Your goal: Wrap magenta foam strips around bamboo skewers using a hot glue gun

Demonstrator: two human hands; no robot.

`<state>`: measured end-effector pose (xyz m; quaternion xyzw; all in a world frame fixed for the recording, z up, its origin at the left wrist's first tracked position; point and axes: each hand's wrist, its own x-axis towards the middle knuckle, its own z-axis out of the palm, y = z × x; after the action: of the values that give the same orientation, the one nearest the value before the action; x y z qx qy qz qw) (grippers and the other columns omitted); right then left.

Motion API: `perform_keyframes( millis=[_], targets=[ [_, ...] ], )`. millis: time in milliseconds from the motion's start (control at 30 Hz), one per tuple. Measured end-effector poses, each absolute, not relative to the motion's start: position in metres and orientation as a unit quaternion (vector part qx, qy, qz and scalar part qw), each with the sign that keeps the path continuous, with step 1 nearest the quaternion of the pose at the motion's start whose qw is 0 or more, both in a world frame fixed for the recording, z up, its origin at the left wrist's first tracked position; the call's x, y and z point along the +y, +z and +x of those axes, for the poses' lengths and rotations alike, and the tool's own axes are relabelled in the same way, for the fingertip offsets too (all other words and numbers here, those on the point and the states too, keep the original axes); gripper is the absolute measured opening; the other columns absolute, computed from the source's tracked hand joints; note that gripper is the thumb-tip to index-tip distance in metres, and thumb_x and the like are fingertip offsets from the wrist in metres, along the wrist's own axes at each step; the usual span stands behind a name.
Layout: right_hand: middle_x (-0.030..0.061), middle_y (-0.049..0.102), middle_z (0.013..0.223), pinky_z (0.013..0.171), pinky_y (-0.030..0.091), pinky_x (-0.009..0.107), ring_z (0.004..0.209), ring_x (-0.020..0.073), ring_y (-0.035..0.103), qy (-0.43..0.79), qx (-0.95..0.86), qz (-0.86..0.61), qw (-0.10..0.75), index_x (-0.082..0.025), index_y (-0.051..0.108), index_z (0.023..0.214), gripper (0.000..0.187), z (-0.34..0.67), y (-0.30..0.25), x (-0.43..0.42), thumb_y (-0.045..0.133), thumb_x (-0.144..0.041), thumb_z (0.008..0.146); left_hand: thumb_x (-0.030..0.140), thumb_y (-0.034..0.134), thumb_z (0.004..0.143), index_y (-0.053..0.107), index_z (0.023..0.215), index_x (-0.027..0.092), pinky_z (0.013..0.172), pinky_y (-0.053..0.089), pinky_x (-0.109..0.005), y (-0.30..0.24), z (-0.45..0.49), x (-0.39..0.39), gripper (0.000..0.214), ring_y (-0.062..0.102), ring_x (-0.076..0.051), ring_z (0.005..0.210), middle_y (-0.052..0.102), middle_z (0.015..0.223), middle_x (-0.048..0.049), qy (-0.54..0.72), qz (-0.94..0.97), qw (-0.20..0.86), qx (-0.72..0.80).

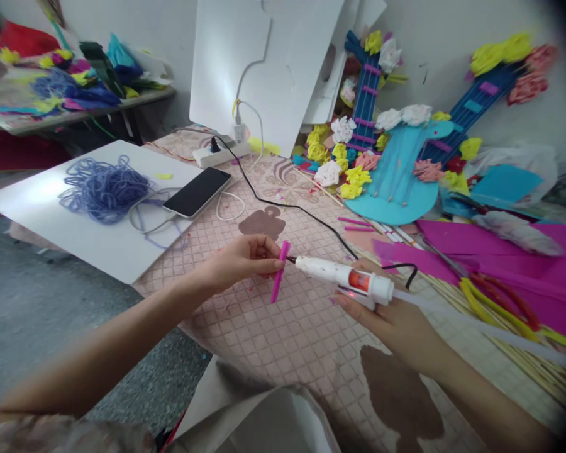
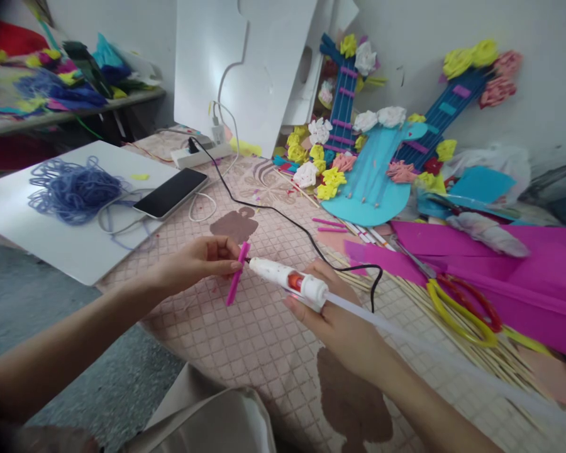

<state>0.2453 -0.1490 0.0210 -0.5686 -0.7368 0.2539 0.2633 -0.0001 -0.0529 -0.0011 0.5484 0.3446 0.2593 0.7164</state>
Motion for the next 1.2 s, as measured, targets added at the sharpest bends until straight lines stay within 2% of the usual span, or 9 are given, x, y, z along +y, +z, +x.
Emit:
perform_keyframes(
  millis=[167, 367, 667, 1200],
  targets=[
    [0.0009, 0.051, 0.083, 0.066, 0.041, 0.030, 0.079, 0.0181, 0.053, 0.243, -0.747, -0.561, 0.261, -0.023, 0.048, 0.083, 0.019, 0.245, 0.020, -0.150, 0.052, -0.040, 0.090, 0.022, 0.073, 0.073, 0.058, 0.080, 0.012, 0.062, 0.043, -0.021, -0.001, 0.000, -0.051, 0.020, 0.056, -0.007, 0.065, 0.063, 0.074, 0.0002, 0.261, 0.546, 0.718, 0.344],
    [-0.0008, 0.048, 0.075, 0.063, 0.039, 0.029, 0.070, 0.0151, 0.049, 0.247, -0.758, -0.545, 0.259, -0.022, 0.046, 0.074, 0.023, 0.243, 0.025, -0.152, 0.053, -0.036, 0.090, 0.023, 0.074, 0.072, 0.057, 0.079, 0.013, 0.061, 0.042, -0.020, -0.002, 0.000, -0.049, 0.021, 0.056, -0.007, 0.064, 0.063, 0.073, 0.0012, 0.268, 0.546, 0.714, 0.346],
    [-0.0010, 0.050, 0.074, 0.058, 0.038, 0.028, 0.066, 0.0143, 0.049, 0.277, -0.753, -0.551, 0.229, -0.022, 0.043, 0.072, 0.024, 0.240, 0.028, -0.154, 0.052, -0.035, 0.091, 0.023, 0.073, 0.073, 0.055, 0.080, 0.013, 0.062, 0.045, -0.021, -0.001, 0.000, -0.047, 0.022, 0.058, -0.007, 0.064, 0.063, 0.072, 0.0007, 0.268, 0.551, 0.708, 0.351],
    [-0.0006, 0.051, 0.076, 0.058, 0.039, 0.028, 0.066, 0.0142, 0.050, 0.319, -0.758, -0.531, 0.203, -0.022, 0.045, 0.073, 0.025, 0.238, 0.027, -0.160, 0.052, -0.037, 0.092, 0.021, 0.072, 0.074, 0.057, 0.080, 0.012, 0.061, 0.045, -0.020, 0.002, 0.000, -0.043, 0.019, 0.056, -0.006, 0.062, 0.062, 0.072, 0.0008, 0.275, 0.549, 0.701, 0.363]
  ],
)
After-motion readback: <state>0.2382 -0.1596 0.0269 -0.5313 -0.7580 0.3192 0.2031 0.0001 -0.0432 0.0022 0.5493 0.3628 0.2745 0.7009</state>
